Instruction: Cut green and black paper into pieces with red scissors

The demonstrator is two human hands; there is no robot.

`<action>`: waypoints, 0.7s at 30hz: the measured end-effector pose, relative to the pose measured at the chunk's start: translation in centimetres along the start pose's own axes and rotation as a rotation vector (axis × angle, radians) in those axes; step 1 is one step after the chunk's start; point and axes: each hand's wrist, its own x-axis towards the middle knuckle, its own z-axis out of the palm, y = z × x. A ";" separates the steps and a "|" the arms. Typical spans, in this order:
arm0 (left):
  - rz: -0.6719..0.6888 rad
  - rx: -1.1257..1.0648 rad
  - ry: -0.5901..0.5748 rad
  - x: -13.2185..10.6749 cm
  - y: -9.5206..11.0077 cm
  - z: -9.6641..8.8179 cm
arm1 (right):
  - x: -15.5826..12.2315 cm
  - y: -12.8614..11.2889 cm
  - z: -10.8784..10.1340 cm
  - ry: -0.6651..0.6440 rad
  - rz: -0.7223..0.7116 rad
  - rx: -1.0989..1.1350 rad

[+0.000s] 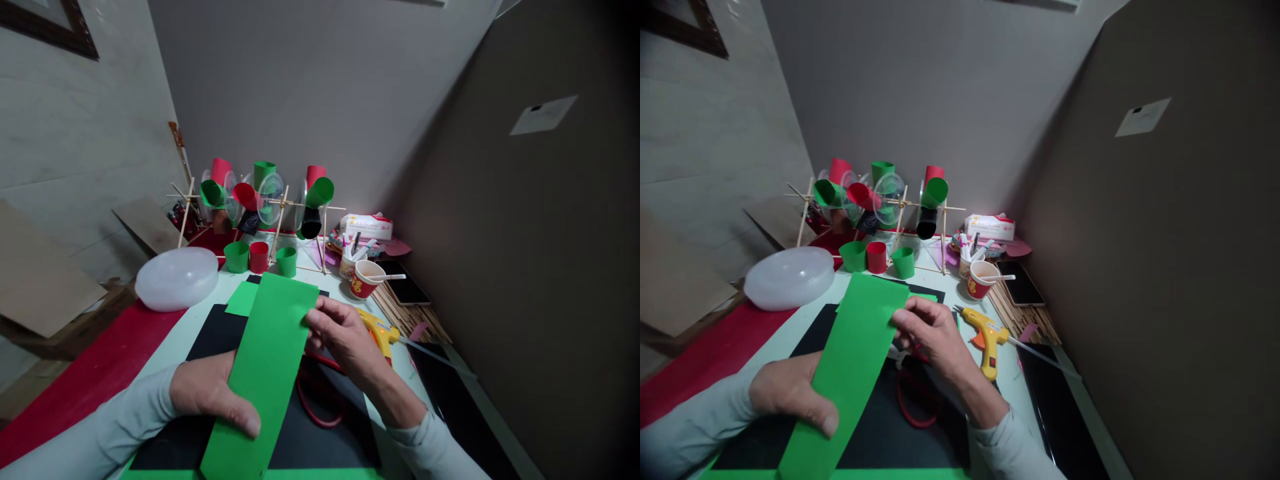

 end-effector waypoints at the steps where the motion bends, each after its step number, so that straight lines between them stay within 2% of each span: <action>1: -0.029 -0.008 -0.012 0.0 0.0 0.1 | 0.1 0.0 -0.3 0.018 -0.012 -0.002; 4: -0.098 -0.024 0.000 0.0 0.1 0.5 | 0.1 -0.3 -0.8 0.057 -0.055 -0.040; 8: -0.096 0.018 0.043 0.0 -0.1 -0.1 | -0.5 -1.3 -0.7 0.126 -0.139 -0.128; 10: -0.080 0.081 0.096 0.0 -0.3 -0.9 | -1.0 -1.8 -0.3 0.181 -0.202 -0.160; 12: -0.038 0.224 0.201 0.0 -0.1 -1.6 | -1.6 -2.2 0.1 0.238 -0.264 -0.181; 14: 0.101 0.436 0.332 -0.2 0.5 -2.0 | -2.3 -2.6 0.6 0.269 -0.310 -0.191; 16: 0.350 0.622 0.501 -0.4 1.4 -1.9 | -2.9 -3.0 1.0 0.236 -0.350 -0.195; 19: 0.717 0.768 0.870 -0.9 2.7 -1.5 | -3.5 -3.5 1.5 0.135 -0.467 -0.264; 21: 0.815 0.756 1.146 -1.2 3.4 -1.5 | -3.7 -3.5 1.4 0.104 -0.555 -0.365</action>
